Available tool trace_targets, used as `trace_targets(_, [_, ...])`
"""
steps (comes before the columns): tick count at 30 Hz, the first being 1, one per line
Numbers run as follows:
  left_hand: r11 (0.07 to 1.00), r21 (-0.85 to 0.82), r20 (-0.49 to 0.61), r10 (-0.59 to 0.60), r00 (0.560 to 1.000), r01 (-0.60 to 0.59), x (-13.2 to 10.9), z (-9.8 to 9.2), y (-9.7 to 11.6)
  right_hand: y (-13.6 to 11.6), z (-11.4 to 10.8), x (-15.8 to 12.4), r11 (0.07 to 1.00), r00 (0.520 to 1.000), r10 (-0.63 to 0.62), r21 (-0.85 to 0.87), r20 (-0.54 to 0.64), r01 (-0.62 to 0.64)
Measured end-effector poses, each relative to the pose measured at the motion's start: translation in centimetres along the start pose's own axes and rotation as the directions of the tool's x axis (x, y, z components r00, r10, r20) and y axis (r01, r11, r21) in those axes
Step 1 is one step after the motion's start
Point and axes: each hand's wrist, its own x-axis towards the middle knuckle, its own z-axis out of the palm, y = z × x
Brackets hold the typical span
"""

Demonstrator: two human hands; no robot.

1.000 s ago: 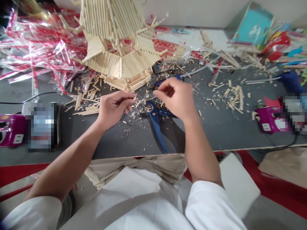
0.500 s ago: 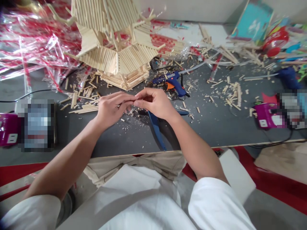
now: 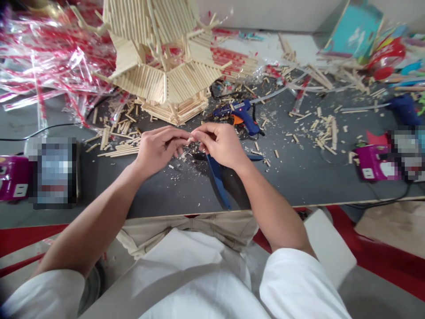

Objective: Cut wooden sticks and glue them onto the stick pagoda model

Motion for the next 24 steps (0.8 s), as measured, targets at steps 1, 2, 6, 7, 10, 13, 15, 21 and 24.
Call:
trace_targets(1, [0.999, -0.021, -0.012, -0.029, 1.000, 0.029, 0.1, 0.0, 0.1, 0.0, -0.1, 0.0, 1.000, 1.000, -0.002, 0.002, -0.019, 0.002])
trace_targets(2, [0.997, -0.050, -0.022, -0.061, 0.998, 0.060, 0.2, 0.0, 0.3, 0.0, -0.2, 0.0, 1.000, 0.999, -0.005, 0.006, -0.036, 0.005])
trace_targets(6, [0.960, -0.224, -0.017, -0.175, 0.984, 0.167, 0.4, 0.0, 0.9, -0.2, -0.5, 0.0, 1.000, 0.997, -0.016, 0.012, -0.078, 0.017])
trace_targets(7, [0.947, -0.263, -0.005, -0.192, 0.981, 0.184, 0.4, -0.1, 1.0, -0.3, -0.5, 0.0, 1.000, 0.996, -0.018, 0.013, -0.089, 0.019])
trace_targets(10, [0.924, -0.325, 0.018, -0.209, 0.978, 0.204, 0.3, -0.2, 1.1, -0.6, -0.4, -0.1, 1.000, 0.991, -0.028, 0.004, -0.133, 0.029])
trace_targets(13, [0.916, -0.347, 0.023, -0.206, 0.978, 0.201, 0.3, -0.2, 0.9, -0.9, -0.4, -0.3, 0.999, 0.983, -0.045, -0.017, -0.176, 0.043])
trace_targets(15, [0.912, -0.359, 0.024, -0.203, 0.979, 0.198, 0.3, -0.2, 0.7, -1.0, -0.4, -0.3, 0.999, 0.982, -0.045, -0.014, -0.183, 0.043])
trace_targets(21, [0.917, -0.355, 0.021, -0.186, 0.982, 0.181, 0.3, -0.1, 0.4, -1.1, -0.3, -0.4, 0.994, 0.997, -0.049, 0.096, -0.066, 0.055])
trace_targets(24, [0.921, -0.348, 0.021, -0.179, 0.984, 0.175, 0.3, -0.2, 0.5, -1.0, 0.0, -0.5, 0.990, 0.995, -0.078, 0.117, -0.056, 0.084])
